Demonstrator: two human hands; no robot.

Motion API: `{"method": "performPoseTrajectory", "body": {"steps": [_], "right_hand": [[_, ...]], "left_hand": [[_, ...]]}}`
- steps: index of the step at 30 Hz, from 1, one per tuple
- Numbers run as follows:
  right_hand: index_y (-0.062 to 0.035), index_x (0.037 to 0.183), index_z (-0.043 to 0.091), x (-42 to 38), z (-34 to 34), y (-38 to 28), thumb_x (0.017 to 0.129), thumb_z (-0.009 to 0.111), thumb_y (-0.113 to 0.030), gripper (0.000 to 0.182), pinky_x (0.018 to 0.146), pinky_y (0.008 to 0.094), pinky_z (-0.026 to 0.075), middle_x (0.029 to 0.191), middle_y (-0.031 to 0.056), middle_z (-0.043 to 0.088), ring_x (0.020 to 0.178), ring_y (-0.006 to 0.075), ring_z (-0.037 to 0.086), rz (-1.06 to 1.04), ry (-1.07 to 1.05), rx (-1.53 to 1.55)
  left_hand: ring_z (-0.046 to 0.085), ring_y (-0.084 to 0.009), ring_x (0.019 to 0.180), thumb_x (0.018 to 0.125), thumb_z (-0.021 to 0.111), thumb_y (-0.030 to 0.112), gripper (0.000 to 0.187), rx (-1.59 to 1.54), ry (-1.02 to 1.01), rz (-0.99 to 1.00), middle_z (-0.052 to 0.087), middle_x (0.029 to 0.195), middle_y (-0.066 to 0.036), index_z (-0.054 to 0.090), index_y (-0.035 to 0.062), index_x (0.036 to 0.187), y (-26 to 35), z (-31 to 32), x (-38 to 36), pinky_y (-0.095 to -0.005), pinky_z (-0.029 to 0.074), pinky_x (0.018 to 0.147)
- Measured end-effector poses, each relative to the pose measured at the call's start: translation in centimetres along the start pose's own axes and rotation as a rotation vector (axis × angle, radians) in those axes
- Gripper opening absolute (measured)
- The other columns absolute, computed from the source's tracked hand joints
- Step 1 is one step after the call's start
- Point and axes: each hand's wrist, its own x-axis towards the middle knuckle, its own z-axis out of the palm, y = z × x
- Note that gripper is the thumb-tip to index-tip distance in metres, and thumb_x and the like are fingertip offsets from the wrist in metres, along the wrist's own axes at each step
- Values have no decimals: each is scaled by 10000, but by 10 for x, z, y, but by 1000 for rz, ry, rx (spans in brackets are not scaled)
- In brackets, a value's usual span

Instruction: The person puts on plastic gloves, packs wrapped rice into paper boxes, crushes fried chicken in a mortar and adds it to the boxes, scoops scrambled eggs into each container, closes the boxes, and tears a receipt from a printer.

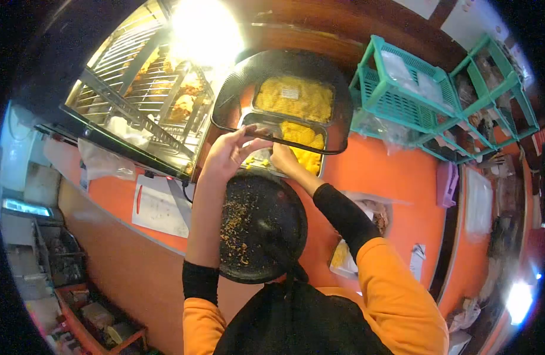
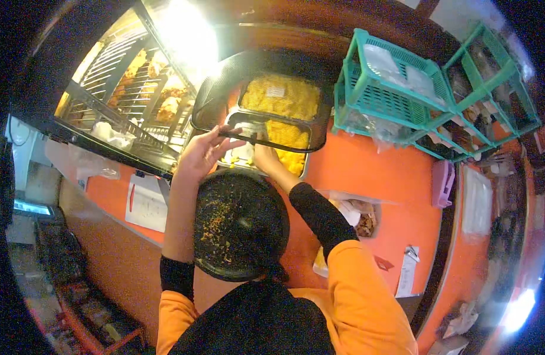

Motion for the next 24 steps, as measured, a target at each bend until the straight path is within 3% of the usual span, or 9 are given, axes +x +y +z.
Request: {"method": "performPoseTrajectory", "body": {"steps": [4,5,8,10,14,16,19,21,24], "right_hand": [[-64,1208,606,9,13,-4,840,536,-187,394,894,483,476,1169,264,613,1086,403,598,58,-329,-16],[-89,1188,630,5,17,-6,822,573,-199,386,895,458,482,1193,223,622,1114,363,596,-143,-95,71],[-86,1218,616,11,-25,-48,819,586,-191,414,905,446,480,1217,194,622,1115,344,599,-71,-323,16],[-77,1212,614,47,46,5,827,572,-160,397,927,436,467,1235,195,612,1125,336,591,-256,-259,173],[-150,1267,593,55,71,28,793,578,-60,483,1008,422,420,1337,153,554,1226,324,525,-369,-277,193],[-183,1280,590,16,-5,-21,736,596,23,583,1045,410,398,1368,125,532,1268,317,487,-282,-359,-153],[-191,1318,560,7,-51,-42,668,617,61,700,1052,386,392,1392,112,510,1300,288,463,-167,-533,-254],[-174,1327,537,13,-57,-39,678,597,39,686,1019,402,420,1342,120,549,1239,288,515,-256,-514,-518],[-173,1331,527,33,-23,-14,713,583,-4,643,1027,406,417,1346,122,546,1239,292,512,-246,-307,-264]], "left_hand": [[633,-397,1046,994,462,146,339,-28,0,-70,611,1164,-259,520,-150,1148,1,-3,-4,-366,550,922],[635,-393,1045,994,463,139,333,-4,1,-57,609,1166,-257,520,-157,1136,3,-1,-3,-353,556,912],[646,-383,1027,998,471,143,337,26,-79,-11,605,1164,-264,515,-172,1111,1,-5,0,-312,581,864],[653,-267,1010,1018,461,213,414,52,-94,-108,608,1127,-321,476,-157,1200,4,-14,2,-225,568,839],[633,-328,1047,1015,466,207,400,124,-75,-31,611,1125,-306,491,-161,1169,2,-6,-1,-277,565,867],[620,-376,1072,1011,474,200,390,34,-39,-52,613,1122,-294,498,-163,1155,1,-5,0,-307,564,888],[644,-384,1036,998,482,165,366,40,-74,-21,607,1162,-253,486,-158,1169,2,0,-6,-328,571,891],[643,-383,1036,998,481,167,369,46,-41,-19,610,1158,-256,487,-157,1173,1,6,-6,-338,566,903],[645,-381,1029,992,488,161,370,47,12,-37,609,1161,-264,482,-154,1186,-2,-2,-3,-346,562,911]]}}
